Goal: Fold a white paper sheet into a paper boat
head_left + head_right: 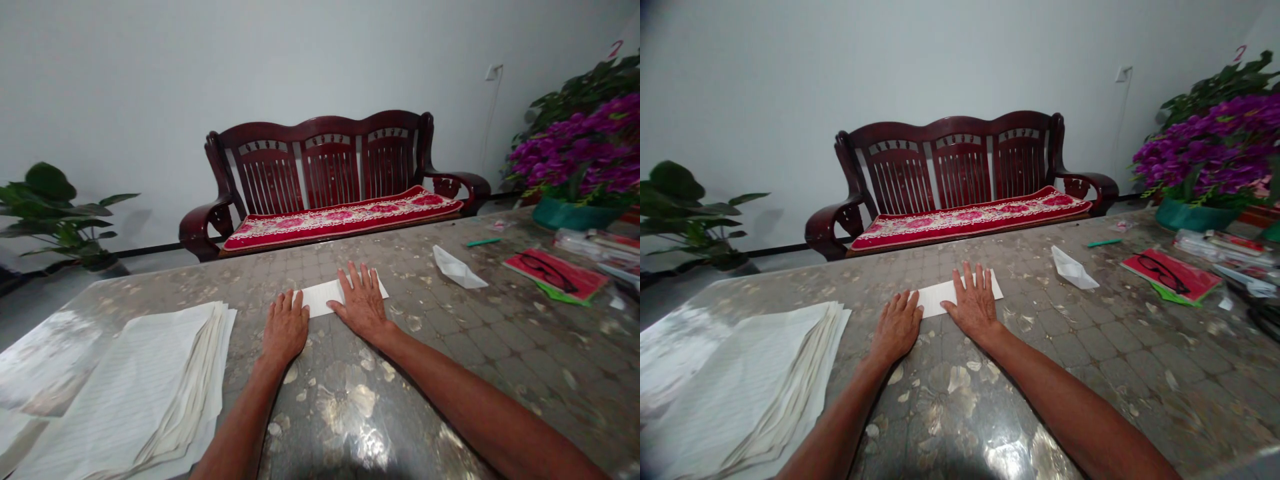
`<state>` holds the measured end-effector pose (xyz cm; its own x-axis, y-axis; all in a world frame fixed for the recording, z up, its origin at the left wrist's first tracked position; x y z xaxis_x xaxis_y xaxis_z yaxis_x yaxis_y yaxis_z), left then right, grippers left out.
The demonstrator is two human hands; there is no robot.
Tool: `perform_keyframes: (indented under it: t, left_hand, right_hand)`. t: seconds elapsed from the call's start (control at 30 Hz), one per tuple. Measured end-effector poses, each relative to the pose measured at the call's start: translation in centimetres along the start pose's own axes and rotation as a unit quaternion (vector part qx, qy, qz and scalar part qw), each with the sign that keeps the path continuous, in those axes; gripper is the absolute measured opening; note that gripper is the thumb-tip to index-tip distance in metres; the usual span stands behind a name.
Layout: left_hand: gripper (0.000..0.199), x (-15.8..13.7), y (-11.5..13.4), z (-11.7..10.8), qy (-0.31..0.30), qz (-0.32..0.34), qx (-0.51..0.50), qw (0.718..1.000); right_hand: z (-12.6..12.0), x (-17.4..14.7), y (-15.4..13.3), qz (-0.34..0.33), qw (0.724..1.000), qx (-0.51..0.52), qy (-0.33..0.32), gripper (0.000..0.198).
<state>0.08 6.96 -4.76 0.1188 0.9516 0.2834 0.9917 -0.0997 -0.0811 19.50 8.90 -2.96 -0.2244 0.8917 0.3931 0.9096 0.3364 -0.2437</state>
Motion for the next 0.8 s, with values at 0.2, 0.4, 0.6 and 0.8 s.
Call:
perform_keyframes:
  t: [0.2,0.4,0.6,0.8]
  left_hand:
    - [0.052,0.2,-0.1,-0.1,-0.028,0.006,0.007,1.000]
    - [0.053,0.1,-0.2,0.0,-0.027,-0.007,0.019,0.999]
    - [0.054,0.3,-0.4,-0.9,-0.004,-0.061,0.033,0.998]
    - [0.052,1.1,0.0,-1.0,0.016,0.115,-0.039,0.992]
  right_hand:
    - [-0.7,-1.0,5.3,0.068,0.993,-0.012,-0.092,0.061]
    - [-2.1,-2.0,10.6,0.070,0.990,-0.025,-0.117,0.056]
    - [-1.8,-2.3,11.1,0.074,0.991,-0.020,-0.113,0.057]
    - [-1.7,-2.1,11.2,0.077,0.990,-0.021,-0.120,0.056]
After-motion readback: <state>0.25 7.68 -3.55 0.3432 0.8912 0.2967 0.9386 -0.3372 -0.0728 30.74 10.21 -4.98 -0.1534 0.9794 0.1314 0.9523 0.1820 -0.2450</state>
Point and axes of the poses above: each hand's wrist, its own x-axis towards the middle knuckle, its own z-axis out of the palm, y = z × x, the point moved 3 cm from there along x, towards the middle knuckle, and after that the axes turned 7 degrees about x, right-handed, at the moved point
